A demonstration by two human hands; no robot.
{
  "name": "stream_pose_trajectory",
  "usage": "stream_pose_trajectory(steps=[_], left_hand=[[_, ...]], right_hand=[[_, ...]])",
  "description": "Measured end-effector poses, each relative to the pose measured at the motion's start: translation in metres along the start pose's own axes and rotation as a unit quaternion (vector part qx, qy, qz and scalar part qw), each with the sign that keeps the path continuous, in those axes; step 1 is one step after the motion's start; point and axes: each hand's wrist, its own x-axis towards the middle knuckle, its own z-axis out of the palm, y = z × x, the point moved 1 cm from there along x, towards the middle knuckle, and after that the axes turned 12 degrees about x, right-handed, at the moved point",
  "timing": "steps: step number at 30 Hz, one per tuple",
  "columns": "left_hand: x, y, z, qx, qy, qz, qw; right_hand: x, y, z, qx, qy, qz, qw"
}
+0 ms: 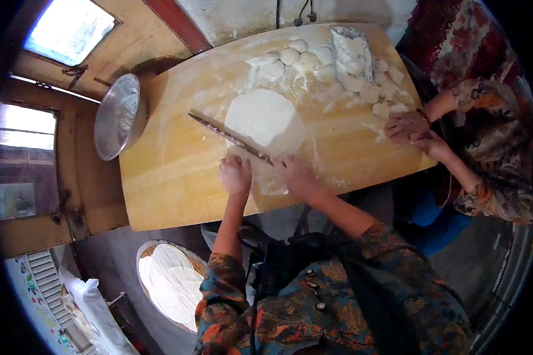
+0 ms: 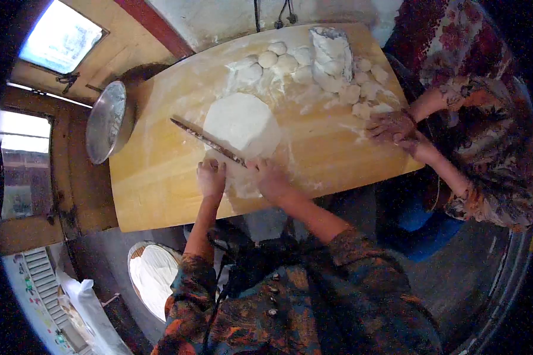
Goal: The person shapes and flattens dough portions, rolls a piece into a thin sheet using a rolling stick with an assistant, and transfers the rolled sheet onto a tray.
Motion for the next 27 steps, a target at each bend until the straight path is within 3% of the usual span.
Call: stream_pose_trajectory(steps=[1,4,5,7,9,12,13,15,18,19,21,22,23,25,27], left_hand=[[0.007,-0.001,0.002,0.034,-0.034,0.023,0.999],[0.021,-0.01,0.007,-0.222,-0.175,-0.089,0.955],[0.022,0.004,-0.005,-0.418,-0.198,-0.167,0.87],[0.022,0.027,-0.01,-0.334,-0.116,0.009,0.935],[0.025,0.022,0.006,-0.214,-0.049,0.189,0.957],[0.019,0.015,-0.01,-0.075,-0.03,0.288,0.954],[0.014,0.008,-0.016,0.006,-0.065,0.294,0.954],[0.004,0.007,-0.03,0.083,-0.034,0.323,0.942],[0.011,0.018,-0.026,0.125,-0.017,0.351,0.928],[0.017,0.026,-0.019,0.126,-0.016,0.358,0.925],[0.046,0.052,0.001,0.053,-0.013,0.357,0.933],[0.061,0.062,0.008,0.018,-0.011,0.357,0.934],[0.074,0.067,0.01,-0.116,-0.031,0.292,0.949],[0.091,0.073,0.011,-0.373,-0.071,0.145,0.914],[0.09,0.051,-0.005,-0.127,-0.097,0.265,0.951]], right_hand=[[0.0,0.001,-0.003,-0.002,0.011,0.0,1.0],[-0.005,-0.003,-0.007,0.015,0.008,0.019,1.0],[-0.003,-0.004,-0.011,0.033,-0.012,0.033,0.999],[0.0,-0.001,-0.009,0.044,-0.059,0.05,0.996],[0.006,0.008,-0.006,0.026,-0.112,0.049,0.992],[0.001,0.02,0.0,0.113,-0.064,-0.002,0.991],[0.0,0.022,0.0,0.11,-0.063,-0.026,0.992],[0.001,0.02,-0.004,0.106,-0.061,-0.074,0.99],[0.009,0.012,-0.022,0.121,-0.084,-0.03,0.989],[0.013,0.014,-0.022,0.092,-0.021,-0.032,0.995],[0.025,0.015,-0.022,0.033,0.104,-0.043,0.993],[0.035,0.015,-0.02,0.019,0.102,-0.018,0.994],[0.048,0.016,-0.017,0.004,0.101,0.008,0.995],[0.062,0.029,-0.014,-0.001,0.084,0.02,0.996],[0.064,0.045,-0.009,0.023,0.051,-0.008,0.998]])
